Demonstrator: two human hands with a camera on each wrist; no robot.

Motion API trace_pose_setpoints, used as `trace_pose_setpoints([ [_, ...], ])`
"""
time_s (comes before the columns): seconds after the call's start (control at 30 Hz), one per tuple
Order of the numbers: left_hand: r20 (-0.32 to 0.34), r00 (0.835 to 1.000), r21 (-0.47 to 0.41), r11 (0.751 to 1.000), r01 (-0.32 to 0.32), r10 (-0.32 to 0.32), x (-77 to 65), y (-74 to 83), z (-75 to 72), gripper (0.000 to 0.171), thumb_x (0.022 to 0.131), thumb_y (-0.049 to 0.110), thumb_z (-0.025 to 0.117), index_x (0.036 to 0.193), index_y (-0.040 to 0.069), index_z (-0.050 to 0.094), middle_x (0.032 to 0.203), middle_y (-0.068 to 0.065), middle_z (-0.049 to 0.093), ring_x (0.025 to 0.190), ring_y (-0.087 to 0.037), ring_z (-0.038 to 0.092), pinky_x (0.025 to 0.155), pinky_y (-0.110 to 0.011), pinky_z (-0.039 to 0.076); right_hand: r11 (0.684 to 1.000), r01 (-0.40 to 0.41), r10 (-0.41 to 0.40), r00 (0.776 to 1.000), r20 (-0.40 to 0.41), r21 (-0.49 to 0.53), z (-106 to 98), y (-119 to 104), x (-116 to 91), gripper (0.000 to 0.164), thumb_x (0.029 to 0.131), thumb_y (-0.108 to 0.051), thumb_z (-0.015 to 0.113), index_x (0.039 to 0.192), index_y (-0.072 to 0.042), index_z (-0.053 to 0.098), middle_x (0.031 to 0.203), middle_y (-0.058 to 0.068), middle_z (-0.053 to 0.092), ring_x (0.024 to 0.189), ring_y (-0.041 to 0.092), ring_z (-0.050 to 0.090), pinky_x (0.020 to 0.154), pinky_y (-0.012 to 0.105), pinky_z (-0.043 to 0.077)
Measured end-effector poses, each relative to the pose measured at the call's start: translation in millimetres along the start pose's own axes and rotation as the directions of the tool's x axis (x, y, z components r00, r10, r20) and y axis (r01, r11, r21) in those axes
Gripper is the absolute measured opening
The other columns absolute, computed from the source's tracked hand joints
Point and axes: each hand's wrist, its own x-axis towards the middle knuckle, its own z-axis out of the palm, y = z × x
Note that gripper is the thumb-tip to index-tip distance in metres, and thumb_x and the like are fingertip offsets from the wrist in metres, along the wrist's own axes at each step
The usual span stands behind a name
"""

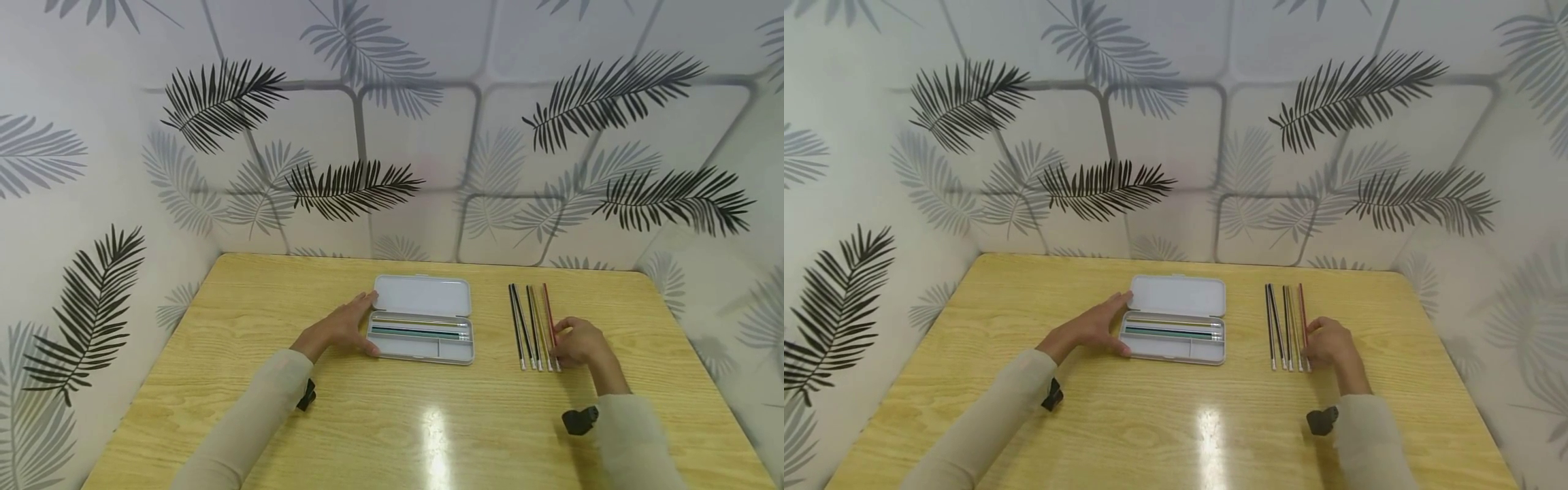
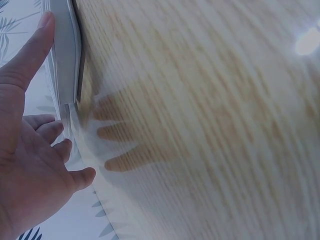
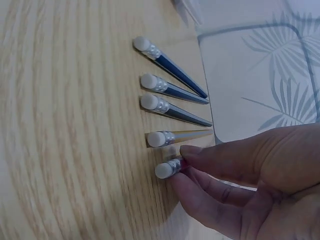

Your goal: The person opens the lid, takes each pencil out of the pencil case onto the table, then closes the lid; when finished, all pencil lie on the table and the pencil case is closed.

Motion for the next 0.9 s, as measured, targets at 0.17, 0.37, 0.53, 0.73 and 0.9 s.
trace_pose_setpoints([
  [0.17,0.002,1.0,0.002,1.0,0.007,-0.007,0.8,-2.6,1.6,0.125,0.062,0.049,0.085,0.154,0.013,0.009,0.161,-0.012,0.01,0.149,-0.028,0.007,0.119,-0.053,0.013,0.995,0.013,-0.017,0.999,-0.037,-0.097,4.9,-3.7,-0.6,0.044,0.075,0.001,0.069,0.112,0.014,0.05,0.073,0.014,0.067,0.056,0.013,0.062,0.052,0.026,0.054],
  [0.37,-0.006,1.0,-0.007,1.0,0.001,-0.001,0.4,-2.9,1.5,0.124,0.062,0.048,0.085,0.154,0.013,0.01,0.16,-0.012,0.011,0.149,-0.028,0.007,0.119,-0.053,0.012,0.988,0.022,-0.028,0.999,-0.04,-0.154,0.5,-9.2,-3.9,0.046,0.079,-0.005,0.068,0.116,0.015,0.049,0.087,0.026,0.066,0.068,0.022,0.065,0.057,0.033,0.056],
  [0.53,-0.003,1.0,0.0,1.0,0.009,-0.009,-0.3,-2.2,1.2,0.124,0.062,0.049,0.085,0.154,0.014,0.009,0.161,-0.011,0.01,0.149,-0.027,0.007,0.12,-0.052,0.012,0.976,0.123,-0.134,0.989,-0.055,-0.18,4.9,-25.5,-1.2,0.043,0.084,-0.011,0.065,0.117,0.013,0.052,0.095,0.028,0.065,0.074,0.028,0.063,0.06,0.035,0.053],
  [0.73,-0.004,1.0,-0.003,1.0,0.016,-0.016,0.1,-1.7,1.2,0.124,0.061,0.048,0.086,0.154,0.015,0.01,0.161,-0.011,0.01,0.149,-0.027,0.008,0.119,-0.052,0.013,0.927,0.36,-0.367,0.928,-0.062,-0.1,36.3,-48.7,12.7,0.031,0.09,-0.011,0.063,0.116,0.005,0.059,0.099,0.018,0.067,0.091,0.031,0.065,0.072,0.039,0.055],
  [0.9,-0.004,1.0,0.002,1.0,0.009,-0.009,1.7,-2.9,1.5,0.125,0.061,0.049,0.085,0.154,0.015,0.009,0.161,-0.011,0.01,0.149,-0.027,0.007,0.119,-0.052,0.013,0.898,0.439,-0.44,0.896,-0.056,-0.033,63.5,-71.8,22.6,0.022,0.089,-0.011,0.065,0.109,0.0,0.063,0.099,0.013,0.069,0.095,0.031,0.066,0.081,0.042,0.055],
])
